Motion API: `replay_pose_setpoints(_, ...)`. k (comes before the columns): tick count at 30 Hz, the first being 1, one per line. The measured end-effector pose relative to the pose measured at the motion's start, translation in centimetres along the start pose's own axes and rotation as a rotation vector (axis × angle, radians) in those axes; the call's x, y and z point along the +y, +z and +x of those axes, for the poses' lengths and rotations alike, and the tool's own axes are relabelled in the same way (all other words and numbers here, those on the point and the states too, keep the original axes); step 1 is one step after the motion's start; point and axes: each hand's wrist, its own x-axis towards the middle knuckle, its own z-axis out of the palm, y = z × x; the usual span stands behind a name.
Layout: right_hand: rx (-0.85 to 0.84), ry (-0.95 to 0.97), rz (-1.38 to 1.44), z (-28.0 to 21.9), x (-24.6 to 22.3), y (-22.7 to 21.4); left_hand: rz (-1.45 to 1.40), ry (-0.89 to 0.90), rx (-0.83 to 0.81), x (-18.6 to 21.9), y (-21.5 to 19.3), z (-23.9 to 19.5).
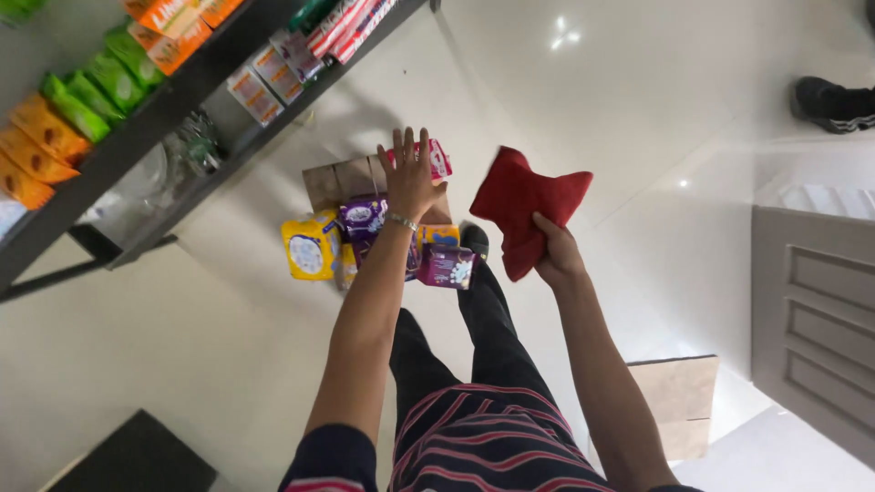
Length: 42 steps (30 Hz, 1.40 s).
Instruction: Wiping sanitary napkin packages with a cloth and organizing them on a grocery store shelf.
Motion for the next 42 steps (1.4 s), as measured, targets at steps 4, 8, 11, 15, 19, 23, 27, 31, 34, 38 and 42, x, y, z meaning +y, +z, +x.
replay_pose_setpoints(4, 0.124, 0.069, 0.094, 3.0, -1.0, -2.4, 0.422, 0.001, 0.04, -3.0, 7.1, 1.0)
replay_pose_setpoints(8, 0.143, 0.061, 0.059, -0.8, -3.0, -0.8, 0.147, -0.14, -0.083, -1.9, -0.4, -0.6)
replay_pose_setpoints(11, 0.123, -0.06, 0.008, -3.7, -3.4, 1.8, -0.429, -0.241, 0.166, -1.4, -4.2, -1.3)
replay_pose_setpoints(15, -0.041, -0.398, -0.299, -4.1, 1.4, -0.4, -1.418, -0.368, -0.002, 5.1, -8.6, -5.5)
replay_pose_setpoints(19, -0.21, -0.93, -0.858, -11.5, 0.0, 3.0, -1.169, -0.213, -0.077, 9.9, -9.1, -8.8)
replay_pose_setpoints(23, -0.236, -0.995, -0.897, -11.0, -2.0, 0.3, -1.411, -0.127, -0.29, 14.3, -14.4, -10.4)
replay_pose_setpoints(27, -0.218, -0.47, -0.678, -11.9, -3.8, -1.1, -1.514, 0.082, -0.427, 15.4, -16.2, -16.7)
replay_pose_setpoints(31, -0.435, -0.256, -0.115, -13.1, -4.8, 1.2, -1.583, -0.016, -0.332, 14.2, -10.7, -17.8)
replay_pose_setpoints(34, -0.565, -0.32, 0.102, -14.4, -3.5, 2.3, -2.16, -0.213, 0.109, 15.7, -11.2, -17.1)
replay_pose_setpoints(38, -0.623, -0.468, 0.236, -18.3, -7.1, 3.5, -2.274, -0.289, 0.197, 21.6, -20.2, -16.1)
replay_pose_setpoints(42, -0.678, -0.457, 0.204, -20.3, -13.6, 1.5, -1.556, -0.285, 0.156, 23.7, -19.8, -13.1)
